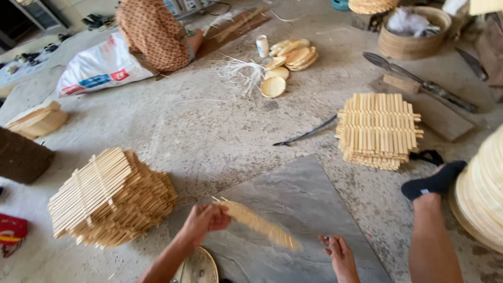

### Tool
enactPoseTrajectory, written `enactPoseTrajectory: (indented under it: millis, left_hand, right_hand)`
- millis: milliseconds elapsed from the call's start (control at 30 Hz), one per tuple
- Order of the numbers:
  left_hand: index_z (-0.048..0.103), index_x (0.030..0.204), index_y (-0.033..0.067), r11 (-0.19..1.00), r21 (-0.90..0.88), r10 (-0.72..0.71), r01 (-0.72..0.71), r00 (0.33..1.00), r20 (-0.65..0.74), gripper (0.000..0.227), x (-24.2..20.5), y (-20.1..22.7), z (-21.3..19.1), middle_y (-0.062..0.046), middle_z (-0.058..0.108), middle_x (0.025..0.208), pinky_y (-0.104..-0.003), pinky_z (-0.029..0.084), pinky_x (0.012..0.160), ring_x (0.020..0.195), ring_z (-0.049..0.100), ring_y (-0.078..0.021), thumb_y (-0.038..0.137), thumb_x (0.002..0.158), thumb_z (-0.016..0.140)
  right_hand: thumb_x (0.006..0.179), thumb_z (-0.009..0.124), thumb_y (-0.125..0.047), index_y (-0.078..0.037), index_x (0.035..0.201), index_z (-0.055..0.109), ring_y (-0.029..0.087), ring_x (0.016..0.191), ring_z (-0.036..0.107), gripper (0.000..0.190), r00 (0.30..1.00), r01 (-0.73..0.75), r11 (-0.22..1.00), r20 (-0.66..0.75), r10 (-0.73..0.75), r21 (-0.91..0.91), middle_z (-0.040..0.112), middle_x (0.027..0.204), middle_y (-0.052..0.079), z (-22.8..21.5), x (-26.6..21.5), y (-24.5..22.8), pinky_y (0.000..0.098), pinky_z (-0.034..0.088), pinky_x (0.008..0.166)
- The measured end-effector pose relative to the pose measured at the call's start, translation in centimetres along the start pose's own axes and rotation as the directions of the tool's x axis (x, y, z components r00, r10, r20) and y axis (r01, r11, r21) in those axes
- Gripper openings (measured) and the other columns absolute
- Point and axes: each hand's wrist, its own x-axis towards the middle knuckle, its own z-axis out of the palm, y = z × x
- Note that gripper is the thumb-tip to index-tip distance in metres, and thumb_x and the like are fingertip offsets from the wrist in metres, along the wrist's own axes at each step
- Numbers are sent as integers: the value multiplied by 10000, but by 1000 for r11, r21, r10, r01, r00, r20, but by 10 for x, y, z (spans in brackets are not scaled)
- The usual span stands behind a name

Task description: The person sits on the floor and repeatedly places a circular wooden frame onto a flat bamboo mat, then lifts the frame and sets it aside. This action is repeated multiple times with different mats and frames.

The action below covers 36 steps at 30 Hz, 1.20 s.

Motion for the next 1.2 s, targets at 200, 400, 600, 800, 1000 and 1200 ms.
enactPoseTrajectory:
  millis: [200,400,600,800,1000,1200]
  left_hand:
    - [672,1204,-94,936,-344,-53,77,996,78,426,-17,-82,-37,-246,786,1090,-448,634,936,1019,774,-334,244,1012,496]
    - [580,1357,-35,879,-471,115,-78,992,51,444,18,-141,-63,-235,760,1058,-419,619,865,928,746,-283,253,1037,470]
    - [463,1493,74,837,18,518,-547,782,-346,654,69,-237,-75,-177,639,1324,-363,598,776,904,661,-237,-24,851,532]
    - [669,1246,44,532,513,832,-674,528,-170,397,114,-297,-36,-182,734,1186,-423,543,892,1109,657,-340,163,887,787]
    - [722,982,6,952,232,252,-198,939,-233,260,105,-279,-42,-153,756,844,-405,550,735,780,714,-263,248,903,771]
    - [630,1197,28,727,683,287,-66,934,-215,319,126,-323,-35,-227,697,1004,-508,560,745,878,674,-369,259,980,594]
  right_hand:
    - [1055,463,-381,-57,1106,615,119,1115,613,361,995,-97,989,22,100,-114,733,1271,76,58,-6,9,348,513,943]
    - [1068,515,-275,11,1107,630,166,1054,632,311,979,172,985,-114,-169,18,676,1117,119,102,14,15,389,592,848]
    - [1049,520,-247,25,1162,617,214,962,694,310,916,329,927,-177,-360,-181,696,1066,158,108,50,36,389,622,818]
    - [1087,476,-297,35,1187,578,209,907,746,361,897,414,875,-50,-439,-251,744,1006,149,118,73,36,318,594,786]
    - [1093,481,-324,36,1139,656,234,800,719,402,964,29,910,-230,-135,-414,745,963,177,135,61,-11,394,583,665]
    - [1087,465,-489,-31,1049,663,215,773,684,500,975,-60,717,-195,-107,-694,733,946,113,109,94,20,388,524,688]
